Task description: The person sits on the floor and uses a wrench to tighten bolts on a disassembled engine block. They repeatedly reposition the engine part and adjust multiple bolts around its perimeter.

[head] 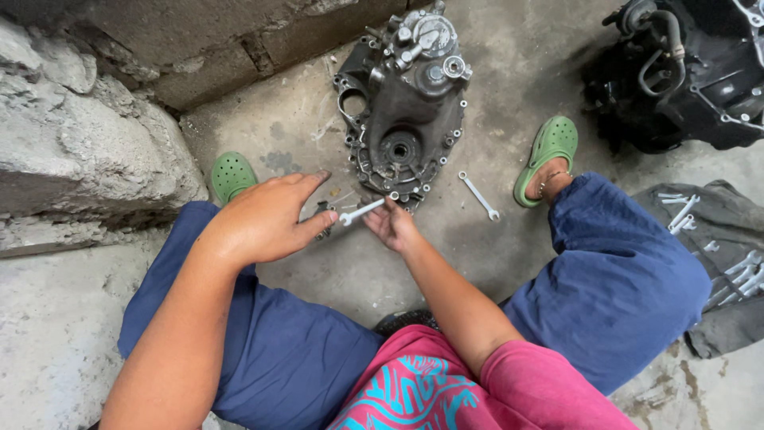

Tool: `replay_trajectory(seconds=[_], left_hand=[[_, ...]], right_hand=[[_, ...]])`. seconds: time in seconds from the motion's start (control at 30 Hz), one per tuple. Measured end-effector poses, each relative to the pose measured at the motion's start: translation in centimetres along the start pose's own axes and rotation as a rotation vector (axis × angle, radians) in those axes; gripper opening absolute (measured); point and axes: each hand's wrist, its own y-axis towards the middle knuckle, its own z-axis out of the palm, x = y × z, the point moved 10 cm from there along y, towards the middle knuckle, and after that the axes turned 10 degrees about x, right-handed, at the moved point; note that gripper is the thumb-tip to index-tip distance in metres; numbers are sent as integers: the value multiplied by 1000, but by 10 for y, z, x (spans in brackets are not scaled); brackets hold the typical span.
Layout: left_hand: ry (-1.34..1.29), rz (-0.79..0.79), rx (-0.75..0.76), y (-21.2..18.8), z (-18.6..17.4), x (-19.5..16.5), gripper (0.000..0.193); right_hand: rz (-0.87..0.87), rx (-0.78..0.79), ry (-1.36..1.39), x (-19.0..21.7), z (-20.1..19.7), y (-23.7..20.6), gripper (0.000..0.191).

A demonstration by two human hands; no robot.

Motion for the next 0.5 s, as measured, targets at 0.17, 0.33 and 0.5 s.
replay_trajectory(seconds=[0.17, 0.33, 0.5], left_hand=[[-6, 53, -40, -4, -4, -4, 69], [2, 44, -45, -6, -4, -5, 68], [-1, 40, -26, -2, -2, -5, 68]], right_hand=[[-38, -244, -597, 20, -23, -16, 43], [67, -519, -2054, 102, 2, -62, 42], [-304, -504, -1938, 121, 22, -64, 41]])
